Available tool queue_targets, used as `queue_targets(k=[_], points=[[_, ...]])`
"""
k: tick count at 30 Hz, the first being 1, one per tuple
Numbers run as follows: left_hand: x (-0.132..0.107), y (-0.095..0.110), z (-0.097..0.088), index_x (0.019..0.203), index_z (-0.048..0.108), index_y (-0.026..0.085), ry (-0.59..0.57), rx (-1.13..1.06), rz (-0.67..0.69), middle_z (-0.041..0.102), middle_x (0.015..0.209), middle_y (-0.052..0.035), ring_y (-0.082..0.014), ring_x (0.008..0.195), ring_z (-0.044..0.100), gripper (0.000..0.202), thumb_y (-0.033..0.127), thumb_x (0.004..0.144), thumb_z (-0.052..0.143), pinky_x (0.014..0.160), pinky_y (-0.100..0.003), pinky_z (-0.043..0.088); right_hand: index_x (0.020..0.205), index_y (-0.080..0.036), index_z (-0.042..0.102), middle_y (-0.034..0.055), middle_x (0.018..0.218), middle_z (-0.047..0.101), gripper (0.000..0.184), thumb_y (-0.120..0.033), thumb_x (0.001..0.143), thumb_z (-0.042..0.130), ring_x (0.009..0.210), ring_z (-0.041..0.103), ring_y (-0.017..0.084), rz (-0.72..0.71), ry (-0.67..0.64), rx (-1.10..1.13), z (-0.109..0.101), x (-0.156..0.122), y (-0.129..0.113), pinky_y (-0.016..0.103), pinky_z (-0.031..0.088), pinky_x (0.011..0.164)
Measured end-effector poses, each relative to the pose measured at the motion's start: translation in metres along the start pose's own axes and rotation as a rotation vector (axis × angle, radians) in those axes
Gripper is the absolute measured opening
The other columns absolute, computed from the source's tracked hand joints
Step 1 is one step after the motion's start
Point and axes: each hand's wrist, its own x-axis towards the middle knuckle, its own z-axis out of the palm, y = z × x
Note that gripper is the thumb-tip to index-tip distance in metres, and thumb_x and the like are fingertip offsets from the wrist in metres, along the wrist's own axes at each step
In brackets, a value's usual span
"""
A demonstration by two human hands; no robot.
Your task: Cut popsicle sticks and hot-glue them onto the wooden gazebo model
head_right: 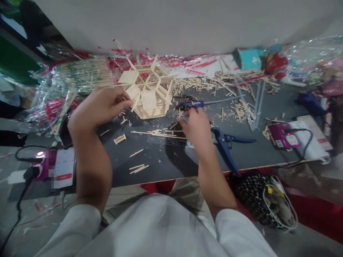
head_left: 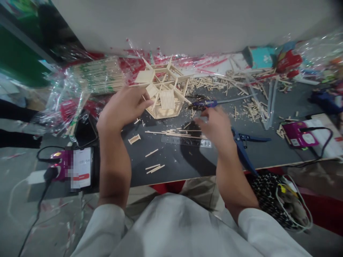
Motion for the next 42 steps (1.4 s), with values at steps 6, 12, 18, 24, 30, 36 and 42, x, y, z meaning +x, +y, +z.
queue_targets(k=[6,12,18,24,30,36,42], points=[[0.000,0.002,-0.001,0.092,0.065,0.023,0.018,0.001,-0.020,0.073,0.085,-0.0051,-0.0240,0.084,0.068,0.016,0.036,0.094,0.056,0.079,-0.039,0.047,0.097,-0.029,0.075,0.0060,0.101,0.070,0.015,-0.036,0.096,0.062,0.096,0.069,0.025,-0.585,-0.520,0.281,0.037,-0.061,-0.078,0.040,0.056,0.088],[-0.002,0.003,-0.004,0.095,0.066,0.024,-0.001,0.011,-0.023,0.072,0.085,-0.0036,-0.0235,0.084,0.067,0.023,0.041,0.094,0.051,0.083,-0.037,0.046,0.077,-0.031,0.068,0.0002,0.098,0.069,0.012,-0.022,0.085,0.066,0.082,0.066,0.022,-0.619,-0.520,0.258,0.067,-0.078,-0.102,0.034,0.050,0.060],[-0.002,0.008,-0.007,0.096,0.071,0.023,-0.006,-0.050,-0.008,0.072,0.085,-0.0051,-0.0238,0.084,0.066,0.029,0.045,0.093,0.051,0.083,-0.039,0.047,0.075,-0.027,0.059,0.0004,0.094,0.069,0.012,-0.017,0.082,0.060,0.082,0.064,0.022,-0.550,-0.494,0.279,0.061,-0.073,-0.106,0.033,0.047,0.060],[-0.010,0.020,-0.014,0.098,0.075,0.023,-0.013,-0.152,0.048,0.074,0.092,-0.0045,-0.0262,0.090,0.066,0.039,0.054,0.096,0.050,0.088,-0.043,0.049,0.094,-0.027,0.056,-0.0008,0.087,0.065,0.013,-0.037,0.099,0.050,0.074,0.060,0.016,-0.330,-0.367,0.686,0.026,-0.036,-0.092,0.033,0.047,0.071],[-0.012,0.028,-0.012,0.111,0.076,0.027,-0.114,-0.267,0.201,0.079,0.094,-0.0010,-0.0203,0.086,0.072,0.028,0.043,0.090,0.065,0.080,-0.033,0.053,0.089,-0.024,0.056,-0.0035,0.076,0.056,0.037,-0.055,0.086,0.076,0.057,0.042,0.009,-0.126,-0.404,1.279,0.005,-0.007,-0.075,0.027,0.035,0.054],[0.000,0.032,0.007,0.099,0.077,0.020,-0.021,-0.261,0.277,0.079,0.089,-0.0032,-0.0175,0.080,0.071,0.019,0.034,0.092,0.065,0.078,-0.030,0.052,0.086,-0.021,0.059,-0.0045,0.071,0.060,0.043,-0.058,0.081,0.082,0.051,0.037,0.004,-0.087,-0.416,1.476,0.020,-0.005,-0.074,0.023,0.032,0.048],[0.012,0.029,0.018,0.084,0.076,0.021,-0.006,-0.207,0.302,0.074,0.073,0.0000,-0.0152,0.067,0.066,0.016,0.024,0.089,0.062,0.068,-0.028,0.047,0.083,-0.020,0.059,-0.0056,0.068,0.062,0.045,-0.058,0.079,0.083,0.047,0.037,0.002,-0.033,-0.411,1.533,0.023,-0.008,-0.076,0.021,0.029,0.044]])
